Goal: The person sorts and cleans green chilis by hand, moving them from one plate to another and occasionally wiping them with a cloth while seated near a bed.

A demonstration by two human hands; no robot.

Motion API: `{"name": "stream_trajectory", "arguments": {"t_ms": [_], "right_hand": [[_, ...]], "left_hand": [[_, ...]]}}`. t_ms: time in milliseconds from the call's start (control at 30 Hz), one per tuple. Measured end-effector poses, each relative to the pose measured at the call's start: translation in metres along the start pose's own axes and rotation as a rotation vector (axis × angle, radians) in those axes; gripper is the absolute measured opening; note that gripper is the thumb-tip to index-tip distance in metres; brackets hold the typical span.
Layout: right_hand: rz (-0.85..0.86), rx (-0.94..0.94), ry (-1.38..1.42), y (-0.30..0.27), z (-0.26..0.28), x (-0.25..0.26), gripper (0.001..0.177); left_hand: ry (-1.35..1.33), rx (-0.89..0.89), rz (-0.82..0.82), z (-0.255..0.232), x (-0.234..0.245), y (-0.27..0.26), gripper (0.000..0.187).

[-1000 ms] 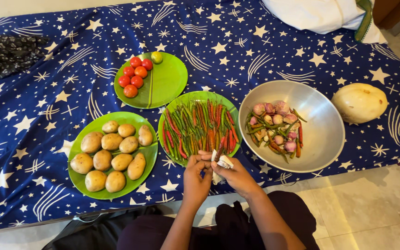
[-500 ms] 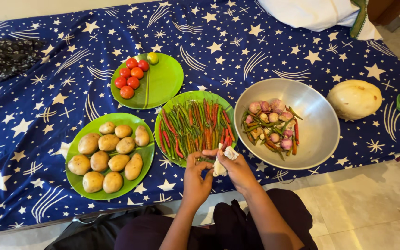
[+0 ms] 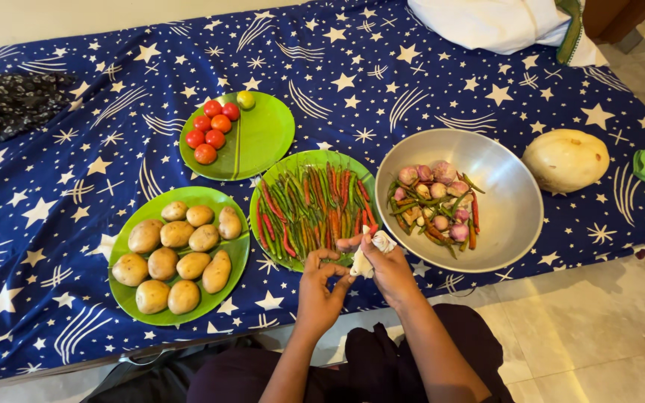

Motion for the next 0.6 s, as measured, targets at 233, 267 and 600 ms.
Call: {"name": "stream_trajectory", "arguments": {"t_ms": [233, 267, 600], "right_hand": [[0.005, 0.028, -0.008, 0.001, 0.0, 0.009, 0.036], [-0.001, 0.028, -0.004, 0.001, 0.0, 0.011, 0.037], [-0.08, 0.049, -0.028, 0.001, 0.013, 0.033, 0.039]], "left_hand": [[-0.024, 0.069, 0.046, 0.008, -0.006, -0.004, 0.011], [-0.015, 0.119, 0.067, 0.012, -0.008, -0.004, 0.01], [-0.047, 0.074, 0.101, 0.01, -0.012, -0.008, 0.011]]}}
Point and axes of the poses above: each hand's wrist, its own y-axis towards the middle knuckle, its own x-axis out of the back of the hand, z = x × y, the point moved 10 cm from there along y, towards the middle knuckle, and after that the axes turned 6 degrees about y, right-handed, at the moved point
